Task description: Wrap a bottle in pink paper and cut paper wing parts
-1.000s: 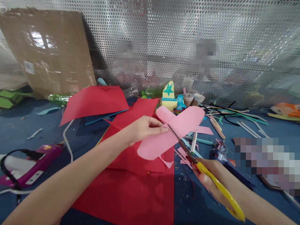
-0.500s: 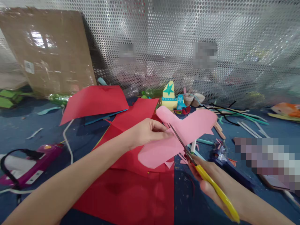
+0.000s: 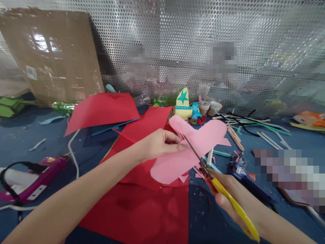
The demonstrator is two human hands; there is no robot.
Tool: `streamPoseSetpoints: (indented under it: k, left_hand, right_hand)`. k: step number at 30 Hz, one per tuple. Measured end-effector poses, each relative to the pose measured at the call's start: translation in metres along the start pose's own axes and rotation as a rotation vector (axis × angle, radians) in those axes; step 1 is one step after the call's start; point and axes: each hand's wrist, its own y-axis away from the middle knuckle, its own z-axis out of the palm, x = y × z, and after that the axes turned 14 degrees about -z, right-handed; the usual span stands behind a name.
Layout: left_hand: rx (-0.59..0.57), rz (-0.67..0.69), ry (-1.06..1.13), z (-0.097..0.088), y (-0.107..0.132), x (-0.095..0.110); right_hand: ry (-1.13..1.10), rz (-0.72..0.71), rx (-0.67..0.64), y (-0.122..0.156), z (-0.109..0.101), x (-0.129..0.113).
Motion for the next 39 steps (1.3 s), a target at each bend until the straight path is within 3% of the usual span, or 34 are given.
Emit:
streamPoseSetpoints:
  k: [19,33,39]
  left_hand:
    - [-0.025,-0.009,0.056,0.001,-0.003,-0.003]
    - [-0.054,-0.088,0.146,0.003,-0.016,-0.014]
    - [-0.061,-0.026,0.058,0.002,-0.019,-0.019]
  right_hand:
    - [-0.051,0.090,0.013,0.001,0.004,0.007]
    - [-0.008,0.125,0.052,0.001,0.013,0.029]
    - [-0.004,0.130,0.043,-0.001,0.009,0.025]
